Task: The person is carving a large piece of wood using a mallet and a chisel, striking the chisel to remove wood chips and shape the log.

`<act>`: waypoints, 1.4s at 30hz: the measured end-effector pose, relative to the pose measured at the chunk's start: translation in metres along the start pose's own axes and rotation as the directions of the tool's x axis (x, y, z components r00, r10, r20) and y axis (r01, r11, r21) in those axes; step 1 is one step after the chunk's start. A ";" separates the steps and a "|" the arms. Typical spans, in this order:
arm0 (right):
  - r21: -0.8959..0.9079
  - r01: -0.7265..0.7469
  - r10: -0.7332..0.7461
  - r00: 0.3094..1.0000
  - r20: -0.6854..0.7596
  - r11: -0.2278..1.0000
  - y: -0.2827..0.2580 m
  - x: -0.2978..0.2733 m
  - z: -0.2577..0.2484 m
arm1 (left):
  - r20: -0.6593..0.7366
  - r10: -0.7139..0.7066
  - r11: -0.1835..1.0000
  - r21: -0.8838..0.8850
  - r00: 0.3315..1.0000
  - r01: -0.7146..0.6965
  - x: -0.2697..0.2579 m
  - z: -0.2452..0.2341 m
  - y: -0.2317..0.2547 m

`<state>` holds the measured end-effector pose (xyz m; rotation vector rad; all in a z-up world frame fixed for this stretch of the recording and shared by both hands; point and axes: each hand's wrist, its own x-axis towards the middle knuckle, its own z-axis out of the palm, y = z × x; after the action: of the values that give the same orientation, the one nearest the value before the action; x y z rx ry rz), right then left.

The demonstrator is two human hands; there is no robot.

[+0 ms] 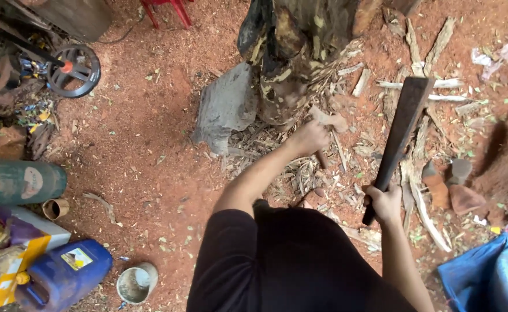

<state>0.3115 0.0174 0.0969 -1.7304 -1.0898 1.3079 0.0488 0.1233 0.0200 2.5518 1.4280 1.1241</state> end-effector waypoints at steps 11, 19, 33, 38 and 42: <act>-0.346 -0.177 0.128 0.979 -0.161 0.921 0.036 -0.022 -0.056 | 0.007 -0.200 0.969 0.147 0.980 0.197 -0.098 0.099 -0.012; -0.136 0.482 -0.498 0.857 -0.132 0.866 0.049 -0.019 -0.087 | -0.222 0.060 0.982 -0.164 0.973 -0.098 0.050 0.016 0.044; -0.349 0.265 -0.219 0.962 0.165 0.899 -0.010 -0.021 0.022 | -0.349 0.104 0.966 -0.186 0.931 -0.177 0.053 -0.004 -0.016; -0.252 0.016 -0.049 0.991 -0.126 0.968 -0.035 -0.061 0.038 | -0.205 -0.054 0.957 -0.291 0.977 -0.008 0.064 0.005 -0.015; -0.074 0.210 -0.222 0.888 -0.403 0.975 -0.049 -0.053 0.013 | -0.155 -0.071 0.977 -0.209 0.985 0.038 0.077 0.009 -0.018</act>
<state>0.2816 -0.0105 0.1571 -1.7431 -1.0195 0.7485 0.0660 0.1935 0.0522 2.3143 1.3230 1.4166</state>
